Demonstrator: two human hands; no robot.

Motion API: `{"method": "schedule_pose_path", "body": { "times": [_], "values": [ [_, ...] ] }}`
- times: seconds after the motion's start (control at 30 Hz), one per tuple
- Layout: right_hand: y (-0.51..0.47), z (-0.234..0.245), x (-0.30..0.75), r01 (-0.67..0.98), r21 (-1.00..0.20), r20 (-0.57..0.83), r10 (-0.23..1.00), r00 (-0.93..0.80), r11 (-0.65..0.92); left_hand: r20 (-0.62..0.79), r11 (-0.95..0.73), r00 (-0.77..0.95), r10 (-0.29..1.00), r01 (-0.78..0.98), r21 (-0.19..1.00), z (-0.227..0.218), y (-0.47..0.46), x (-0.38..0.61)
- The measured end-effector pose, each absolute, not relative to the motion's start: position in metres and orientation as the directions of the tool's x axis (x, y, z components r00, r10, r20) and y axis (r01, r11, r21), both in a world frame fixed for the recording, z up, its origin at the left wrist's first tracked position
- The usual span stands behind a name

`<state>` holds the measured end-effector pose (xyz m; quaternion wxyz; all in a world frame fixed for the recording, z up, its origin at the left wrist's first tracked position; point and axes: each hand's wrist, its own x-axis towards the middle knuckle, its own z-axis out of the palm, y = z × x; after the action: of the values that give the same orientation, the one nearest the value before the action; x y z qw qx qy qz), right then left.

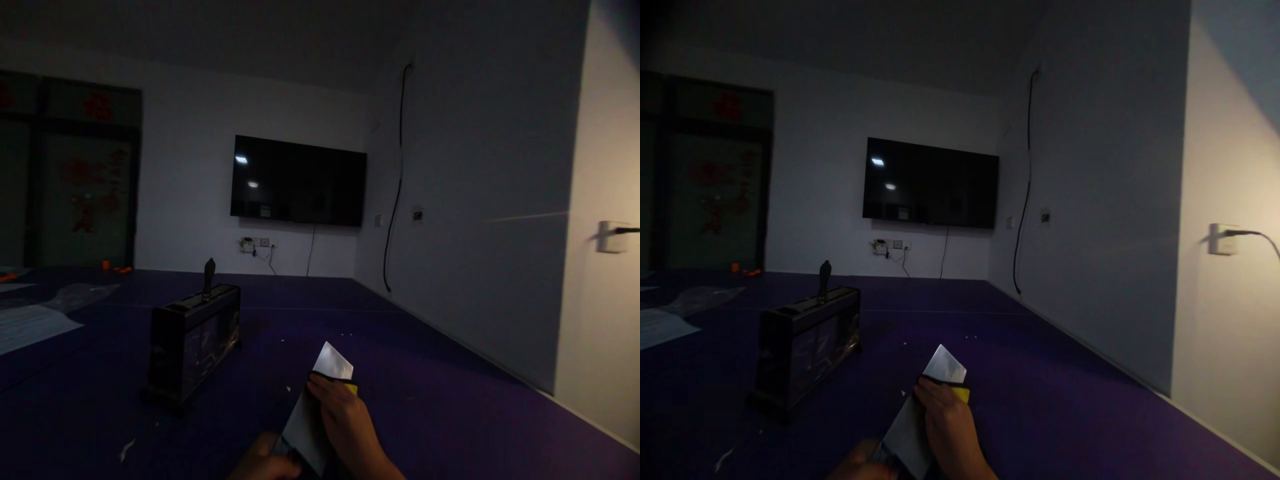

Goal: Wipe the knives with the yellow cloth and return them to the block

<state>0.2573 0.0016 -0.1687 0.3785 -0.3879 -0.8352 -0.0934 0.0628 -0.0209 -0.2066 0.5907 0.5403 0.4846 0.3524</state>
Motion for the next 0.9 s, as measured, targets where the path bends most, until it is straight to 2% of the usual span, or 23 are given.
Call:
{"method": "schedule_pose_path", "body": {
  "times": [0.17, 0.33, 0.6, 0.9],
  "values": [
    [-0.008, -0.169, 0.245, 0.556, -0.103, 0.683, 0.465, -0.563, 0.825, -0.149, 0.142, 0.395, 0.907, 0.047, 0.989, -0.204, -0.016, 0.067],
    [-0.012, -0.172, 0.235, 0.428, -0.101, 0.648, 0.386, -0.657, 0.898, -0.102, 0.129, 0.365, 0.925, -0.050, 0.990, -0.205, -0.018, 0.064],
    [-0.019, -0.164, 0.233, 0.417, -0.070, 0.570, 0.380, -0.729, 0.906, -0.012, 0.040, 0.266, 0.964, -0.100, 0.994, -0.229, -0.005, 0.068],
    [-0.013, -0.167, 0.245, 0.456, -0.128, 0.595, 0.436, -0.675, 0.881, -0.087, 0.113, 0.150, 0.985, -0.169, 0.979, -0.234, -0.005, 0.072]
  ]
}}
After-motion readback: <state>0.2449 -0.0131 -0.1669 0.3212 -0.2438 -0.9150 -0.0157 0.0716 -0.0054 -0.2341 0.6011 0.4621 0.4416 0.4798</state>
